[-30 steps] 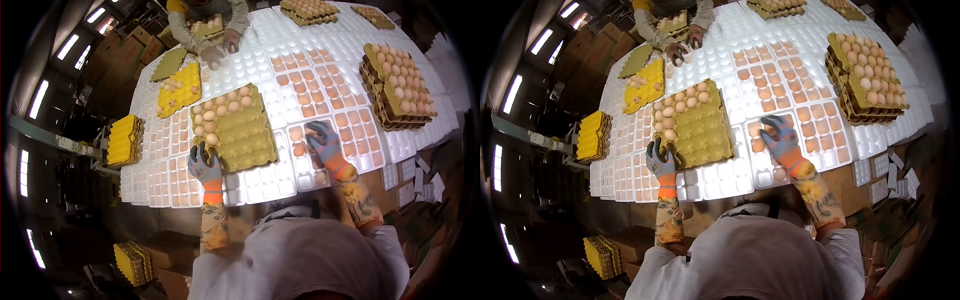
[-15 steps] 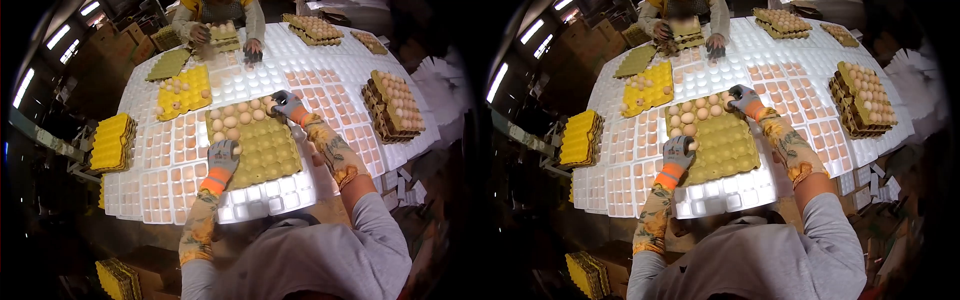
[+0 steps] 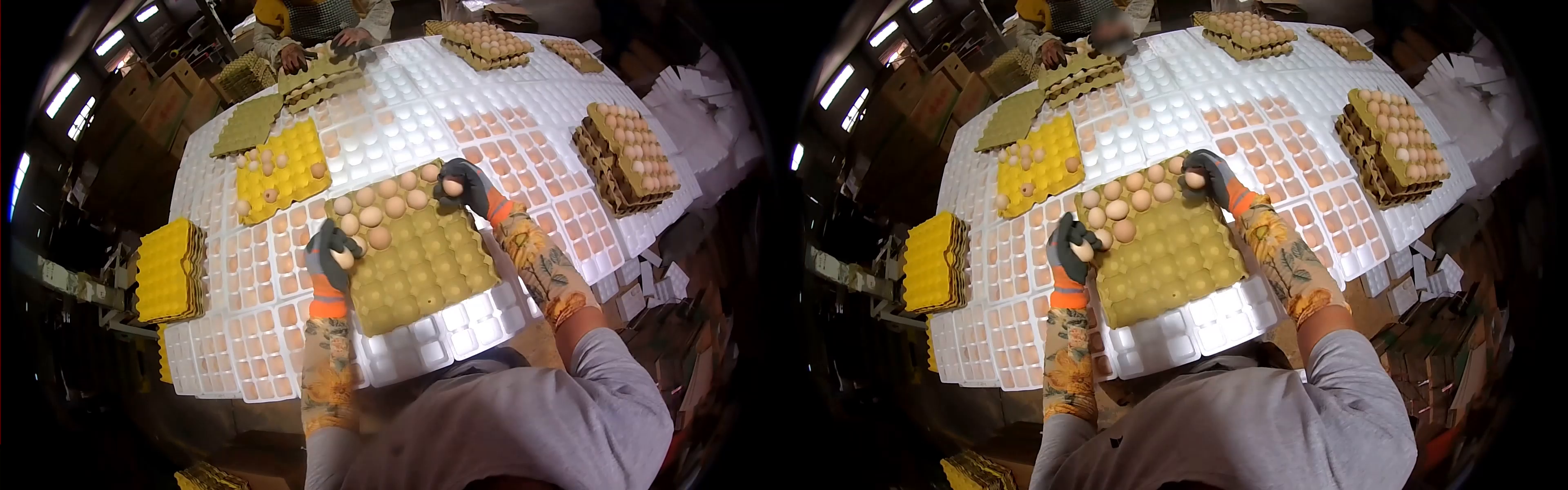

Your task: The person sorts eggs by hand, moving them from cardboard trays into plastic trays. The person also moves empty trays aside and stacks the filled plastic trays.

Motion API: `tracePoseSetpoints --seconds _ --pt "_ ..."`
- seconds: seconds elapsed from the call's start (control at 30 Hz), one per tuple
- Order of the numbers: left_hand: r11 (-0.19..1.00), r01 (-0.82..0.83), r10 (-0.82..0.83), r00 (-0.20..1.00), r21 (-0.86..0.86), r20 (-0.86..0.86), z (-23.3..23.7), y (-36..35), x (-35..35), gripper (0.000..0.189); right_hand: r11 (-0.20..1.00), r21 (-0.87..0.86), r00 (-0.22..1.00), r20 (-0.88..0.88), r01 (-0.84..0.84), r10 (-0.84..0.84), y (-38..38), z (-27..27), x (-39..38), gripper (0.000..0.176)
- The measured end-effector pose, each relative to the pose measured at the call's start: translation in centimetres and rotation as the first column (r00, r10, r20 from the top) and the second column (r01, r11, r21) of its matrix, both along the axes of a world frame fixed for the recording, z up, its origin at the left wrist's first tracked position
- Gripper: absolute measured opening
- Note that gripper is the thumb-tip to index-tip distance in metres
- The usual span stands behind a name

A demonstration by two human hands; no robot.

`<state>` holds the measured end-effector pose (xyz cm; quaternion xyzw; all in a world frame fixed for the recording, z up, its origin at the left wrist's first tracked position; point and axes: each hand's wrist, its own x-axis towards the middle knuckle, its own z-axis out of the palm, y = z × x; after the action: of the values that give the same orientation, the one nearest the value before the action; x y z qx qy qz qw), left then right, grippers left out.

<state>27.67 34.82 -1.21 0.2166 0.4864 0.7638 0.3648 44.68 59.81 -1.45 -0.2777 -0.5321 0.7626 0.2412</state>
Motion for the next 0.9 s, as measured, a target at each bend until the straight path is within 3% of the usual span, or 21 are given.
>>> tracePoseSetpoints --seconds 0.03,0.07,0.1,0.17,0.23,0.27,0.3,0.33,0.37,0.4,0.43,0.47,0.5,0.57,0.6,0.63,0.67,0.73,0.77,0.83,0.9 --pt "0.904 -0.009 -0.069 0.983 -0.427 -0.168 1.7 -0.1 0.1 0.026 0.982 0.182 0.990 0.140 -0.042 0.016 -0.4 0.3 -0.3 0.031" --pt "0.751 -0.165 -0.282 0.794 -0.639 -0.538 1.7 1.0 0.8 0.029 0.931 0.350 0.960 0.280 -0.103 0.001 -0.9 0.5 -0.7 0.031" --pt "0.753 -0.331 -0.445 0.382 -0.569 -0.810 1.8 1.7 1.8 0.033 0.788 0.553 0.856 0.513 -0.273 -0.063 -0.9 -0.3 -1.8 0.032" --pt "0.702 -0.448 -0.609 0.024 -0.553 -0.793 0.4 3.0 2.5 0.035 0.113 0.861 0.816 0.507 -0.496 -0.277 -3.8 0.6 -3.3 0.032" --pt "0.692 -0.410 -0.647 0.015 -0.595 -0.762 0.8 3.3 1.7 0.041 -0.097 0.773 0.766 0.589 -0.627 -0.258 -3.3 -1.1 -4.5 0.034" --pt "0.680 -0.371 -0.681 0.001 -0.633 -0.732 1.3 3.6 1.1 0.047 -0.094 0.775 0.766 0.586 -0.625 -0.262 -2.3 -0.9 -4.5 0.034" --pt "0.679 -0.367 -0.683 0.000 -0.636 -0.730 1.3 3.1 0.5 0.047 0.271 0.823 0.847 0.529 -0.499 -0.049 -1.0 -0.6 -3.8 0.035" --pt "0.790 -0.045 -0.499 0.530 -0.611 -0.685 1.3 2.2 -0.2 0.053 0.619 0.699 0.920 0.375 -0.359 0.111 -0.1 -0.3 -2.9 0.038" --pt "0.905 0.181 -0.311 0.899 -0.384 -0.309 2.1 1.9 -0.4 0.058 0.907 0.358 0.975 0.120 -0.220 0.189 0.5 0.4 -1.9 0.043" --pt "0.957 0.223 -0.248 0.961 -0.183 -0.123 3.0 1.4 -0.3 0.058 0.938 0.275 0.977 0.052 -0.212 0.206 1.5 1.3 -1.0 0.044" --pt "0.955 0.250 -0.273 0.952 -0.160 -0.141 3.6 1.7 -0.4 0.054 0.961 0.180 0.976 -0.011 -0.211 0.216 2.2 2.1 -0.4 0.045" --pt "0.952 0.114 -0.267 0.766 -0.285 -0.584 1.6 2.8 -1.6 0.054 0.926 0.266 0.961 0.140 -0.268 0.238 3.4 1.6 -1.1 0.048" --pt "0.945 -0.059 -0.275 0.381 -0.321 -0.883 -0.3 4.2 -2.6 0.055 0.590 0.733 0.926 0.372 -0.338 0.069 4.1 1.0 -1.8 0.046" --pt "0.669 -0.382 -0.623 0.180 -0.638 -0.761 4.1 7.0 1.3 0.060 0.143 0.704 0.641 0.698 -0.695 -0.320 1.2 5.6 -3.4 0.039" --pt "0.631 -0.508 -0.668 0.029 -0.587 -0.744 3.5 8.2 1.9 0.057 0.189 0.708 0.596 0.684 -0.680 -0.419 3.3 0.3 -6.7 0.039" --pt "0.610 -0.612 -0.703 -0.124 -0.504 -0.700 2.4 9.7 2.5 0.053 0.090 0.662 0.562 0.693 -0.744 -0.451 3.5 0.2 -7.2 0.037" --pt "0.561 -0.632 -0.769 -0.160 -0.534 -0.619 0.1 11.2 1.2 0.046 -0.010 0.607 0.535 0.692 -0.795 -0.484 3.7 0.1 -7.6 0.035" --pt "0.629 -0.591 -0.725 -0.212 -0.505 -0.655 0.3 11.9 0.9 0.035 0.198 0.830 0.702 0.549 -0.522 -0.453 6.1 -4.6 -9.9 0.025" --pt "0.532 -0.563 -0.801 -0.095 -0.632 -0.591 1.2 12.3 0.7 0.035 -0.047 0.640 0.596 0.684 -0.767 -0.420 4.0 0.7 -6.6 0.027" --pt "0.664 -0.514 -0.687 -0.132 -0.543 -0.715 1.9 11.5 0.3 0.044 0.342 0.774 0.689 0.632 -0.533 -0.356 2.3 2.8 -2.9 0.041" --pt "0.699 -0.501 -0.614 -0.055 -0.510 -0.787 -0.2 11.0 -1.9 0.044 0.657 0.742 0.840 0.435 -0.130 -0.326 0.7 2.5 2.1 0.054"
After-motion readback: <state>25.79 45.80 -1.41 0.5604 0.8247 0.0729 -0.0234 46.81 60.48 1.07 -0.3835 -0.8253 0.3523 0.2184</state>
